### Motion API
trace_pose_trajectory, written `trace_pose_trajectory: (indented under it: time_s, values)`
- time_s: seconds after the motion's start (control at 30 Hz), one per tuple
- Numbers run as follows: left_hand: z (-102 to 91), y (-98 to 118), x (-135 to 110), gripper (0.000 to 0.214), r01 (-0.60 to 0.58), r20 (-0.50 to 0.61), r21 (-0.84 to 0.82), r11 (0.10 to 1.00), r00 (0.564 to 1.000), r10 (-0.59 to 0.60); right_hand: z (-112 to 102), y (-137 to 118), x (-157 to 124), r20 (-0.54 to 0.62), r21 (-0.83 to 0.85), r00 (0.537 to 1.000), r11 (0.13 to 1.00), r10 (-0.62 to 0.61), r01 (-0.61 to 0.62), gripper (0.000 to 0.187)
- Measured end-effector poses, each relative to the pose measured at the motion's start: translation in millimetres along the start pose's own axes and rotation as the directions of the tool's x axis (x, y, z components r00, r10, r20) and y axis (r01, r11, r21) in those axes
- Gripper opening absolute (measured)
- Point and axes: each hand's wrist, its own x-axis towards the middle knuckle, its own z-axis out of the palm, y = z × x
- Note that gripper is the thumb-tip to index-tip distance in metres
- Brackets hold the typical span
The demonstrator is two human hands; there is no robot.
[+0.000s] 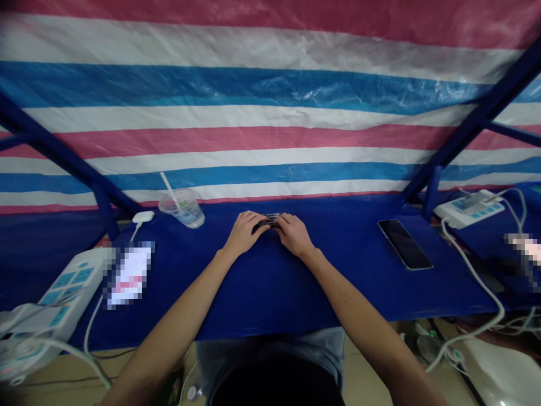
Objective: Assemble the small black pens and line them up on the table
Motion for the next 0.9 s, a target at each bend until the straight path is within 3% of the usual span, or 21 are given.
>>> trace_pose_trajectory:
  time_s: [0.13,0.4,0.53,0.67,0.9]
  values:
    - [0.1,-4.6,0.3,0.02,0.007,0.027,0.013,1.0,1.0,-0.007,-1.8,1.0,0.1,-0.006,-0.012,1.0,1.0,0.014,-0.014,0.01]
    - [-1.7,-3.3,1.2,0.003,-0.057,-0.062,-0.032,0.998,0.997,0.055,0.5,2.5,0.3,0.067,-0.057,0.998,0.998,0.0,0.004,0.019]
    - [-2.7,-2.8,0.3,0.026,-0.02,-0.067,-0.011,1.0,0.998,0.02,-3.1,-1.8,0.8,0.004,-0.05,1.0,0.999,0.014,-0.014,0.012]
    - [-1.5,-6.7,-0.5,0.02,-0.012,-0.018,-0.013,1.0,1.0,0.012,-5.7,-1.9,0.7,-0.017,-0.028,0.999,0.999,0.029,-0.03,0.012]
    - [0.6,-10.3,0.9,0.026,-0.038,-0.028,-0.056,0.998,0.999,0.036,-1.9,3.0,0.1,0.044,-0.06,0.996,0.995,0.077,-0.075,0.015]
